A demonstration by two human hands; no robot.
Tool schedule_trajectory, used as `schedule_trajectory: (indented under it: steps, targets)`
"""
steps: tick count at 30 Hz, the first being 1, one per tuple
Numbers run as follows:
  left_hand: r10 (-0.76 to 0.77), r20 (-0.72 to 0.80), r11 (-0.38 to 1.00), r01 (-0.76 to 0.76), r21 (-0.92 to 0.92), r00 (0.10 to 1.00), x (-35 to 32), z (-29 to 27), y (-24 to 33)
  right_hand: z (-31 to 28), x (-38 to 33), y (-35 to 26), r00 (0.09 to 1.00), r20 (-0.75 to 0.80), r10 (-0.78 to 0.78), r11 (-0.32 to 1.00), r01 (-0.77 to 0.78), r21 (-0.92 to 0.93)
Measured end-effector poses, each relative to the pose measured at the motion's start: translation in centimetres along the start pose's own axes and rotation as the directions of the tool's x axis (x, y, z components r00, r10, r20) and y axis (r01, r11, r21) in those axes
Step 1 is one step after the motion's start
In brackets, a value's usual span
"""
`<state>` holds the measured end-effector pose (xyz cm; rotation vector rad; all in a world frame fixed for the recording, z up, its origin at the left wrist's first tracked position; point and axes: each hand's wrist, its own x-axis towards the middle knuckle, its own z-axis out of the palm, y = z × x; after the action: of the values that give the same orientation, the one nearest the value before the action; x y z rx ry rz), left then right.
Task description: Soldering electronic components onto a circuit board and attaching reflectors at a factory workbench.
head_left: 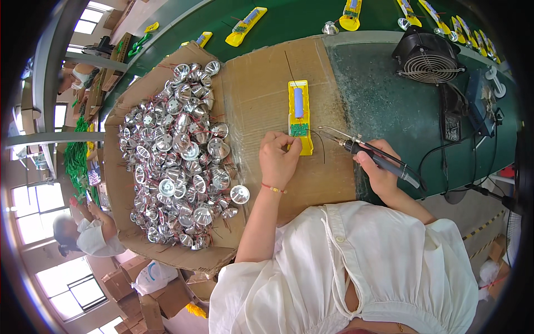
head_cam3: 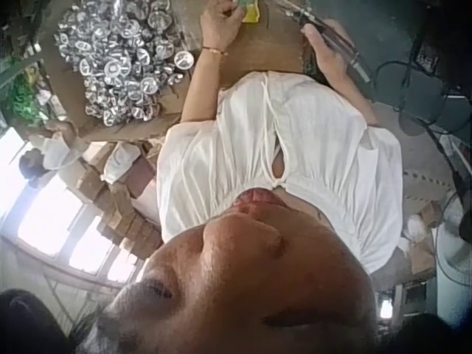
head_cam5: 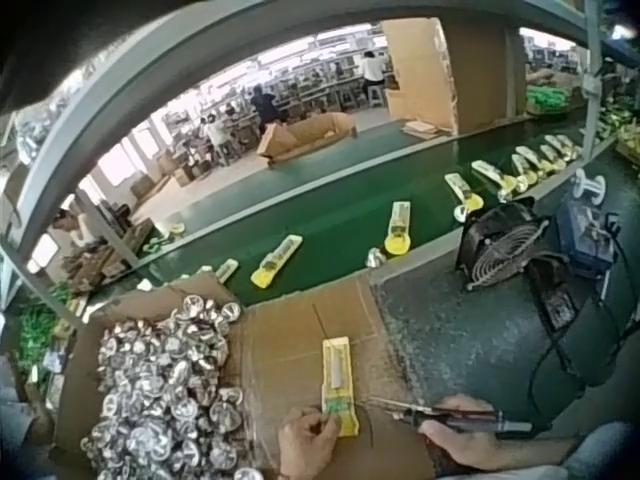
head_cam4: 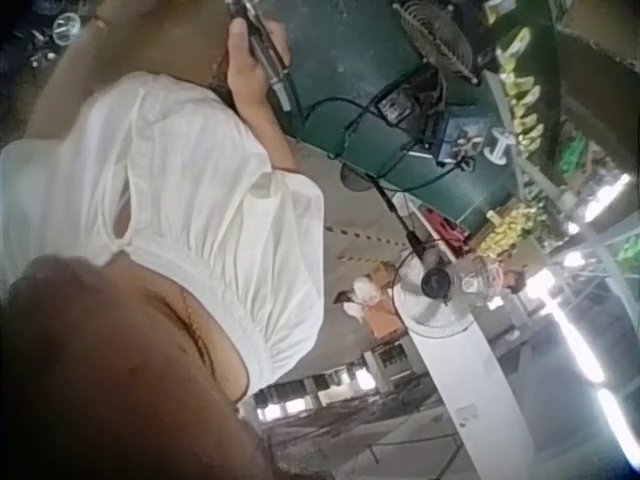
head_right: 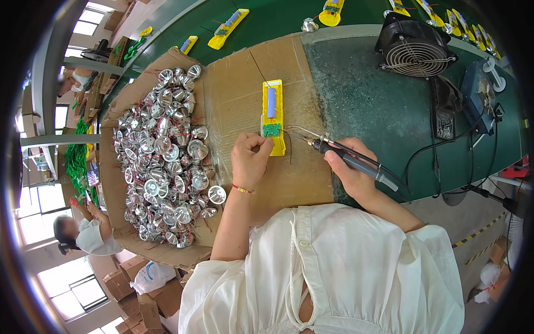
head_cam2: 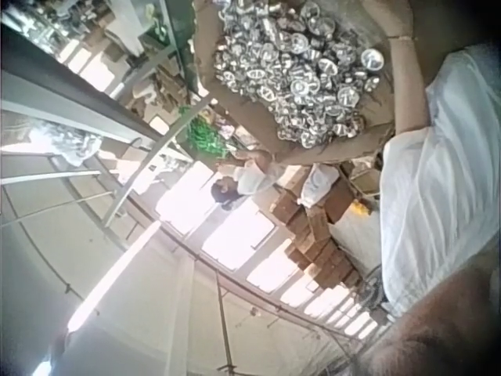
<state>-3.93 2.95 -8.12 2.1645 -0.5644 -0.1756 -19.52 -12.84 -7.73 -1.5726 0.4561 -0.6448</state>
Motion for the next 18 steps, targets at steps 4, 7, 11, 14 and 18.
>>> schedule_trajectory:
  steps: [4,7,11,14,18]
  targets:
    - [0.097,-0.081,0.995,-0.096,0.009,0.992,-0.4,-0.8,1.7,-0.6,-0.1,0.1,1.000,-0.016,0.024,1.000,-0.024,0.016]
    - [0.105,-0.250,0.989,-0.073,0.132,0.963,-0.9,-1.4,1.9,-1.6,-0.2,0.2,1.000,0.019,0.005,1.000,-0.004,-0.027]
    - [0.250,-0.196,0.795,-0.085,0.600,0.948,-0.4,1.0,3.2,-1.6,-0.3,0.1,0.999,0.016,0.046,0.999,-0.046,-0.017]
    - [0.068,-0.092,0.747,0.010,0.665,0.993,-0.2,1.5,3.0,-1.8,-0.5,-0.1,0.999,-0.032,0.011,1.000,-0.011,0.006]
    - [0.029,0.153,0.880,-0.097,0.464,0.988,-1.4,-1.2,1.6,-3.0,-0.5,0.2,0.998,-0.025,0.051,0.998,-0.050,0.041]
